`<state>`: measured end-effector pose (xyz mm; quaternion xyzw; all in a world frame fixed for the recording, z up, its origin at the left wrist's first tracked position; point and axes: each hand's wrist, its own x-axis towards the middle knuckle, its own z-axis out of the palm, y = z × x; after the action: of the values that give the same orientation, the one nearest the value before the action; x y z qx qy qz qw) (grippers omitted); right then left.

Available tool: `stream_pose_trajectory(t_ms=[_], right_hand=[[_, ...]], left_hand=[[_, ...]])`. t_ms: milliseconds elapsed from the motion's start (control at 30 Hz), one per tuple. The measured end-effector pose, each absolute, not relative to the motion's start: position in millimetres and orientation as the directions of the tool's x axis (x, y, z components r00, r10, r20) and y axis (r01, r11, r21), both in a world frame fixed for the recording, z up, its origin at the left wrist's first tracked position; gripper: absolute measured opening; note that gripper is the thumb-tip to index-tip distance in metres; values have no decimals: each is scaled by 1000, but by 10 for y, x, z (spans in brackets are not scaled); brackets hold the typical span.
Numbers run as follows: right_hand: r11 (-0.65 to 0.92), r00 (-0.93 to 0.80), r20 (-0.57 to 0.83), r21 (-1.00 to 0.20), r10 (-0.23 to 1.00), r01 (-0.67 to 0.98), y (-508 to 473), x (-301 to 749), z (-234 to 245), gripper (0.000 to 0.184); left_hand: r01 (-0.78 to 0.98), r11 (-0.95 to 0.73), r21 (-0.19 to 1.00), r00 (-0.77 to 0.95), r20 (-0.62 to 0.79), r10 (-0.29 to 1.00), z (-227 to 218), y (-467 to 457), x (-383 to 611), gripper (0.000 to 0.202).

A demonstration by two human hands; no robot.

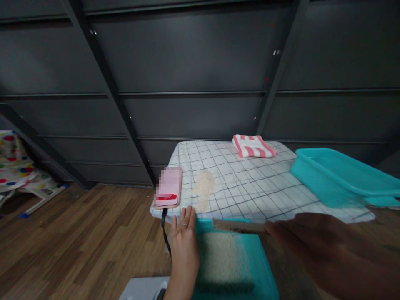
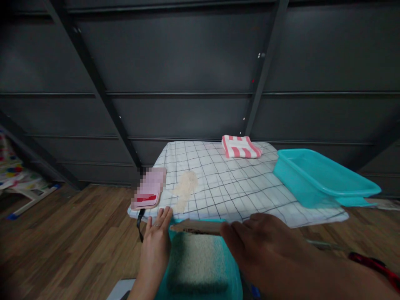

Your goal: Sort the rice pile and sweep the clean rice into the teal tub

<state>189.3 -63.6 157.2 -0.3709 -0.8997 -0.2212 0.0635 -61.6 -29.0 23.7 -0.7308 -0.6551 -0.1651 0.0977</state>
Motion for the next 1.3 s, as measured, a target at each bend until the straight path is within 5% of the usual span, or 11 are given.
stream_pose_trajectory(t_ms=[67,200,633,933,1300], right_hand=[[675,-785,162,428,598,602,-475,1801,1717,44],[570,-663,76,445,745,691,-14,1609,1953,29],[490,-589,144,421,795,763,1182,1291,1713,30],[570,-637,48,396,770,719,1064,1303,1812,25],[525,-603,110,384,790,759,1287,1246,1718,31]], left_hand=[[990,-113,80,77,363,928,243,-289,-605,63],[989,-103,111,56,359,932,215,-281,-613,63],[989,-126,72,94,345,934,128,-256,-658,65],[991,-83,107,48,293,955,267,-271,-605,64],[994,-78,79,52,285,957,262,-276,-610,63]])
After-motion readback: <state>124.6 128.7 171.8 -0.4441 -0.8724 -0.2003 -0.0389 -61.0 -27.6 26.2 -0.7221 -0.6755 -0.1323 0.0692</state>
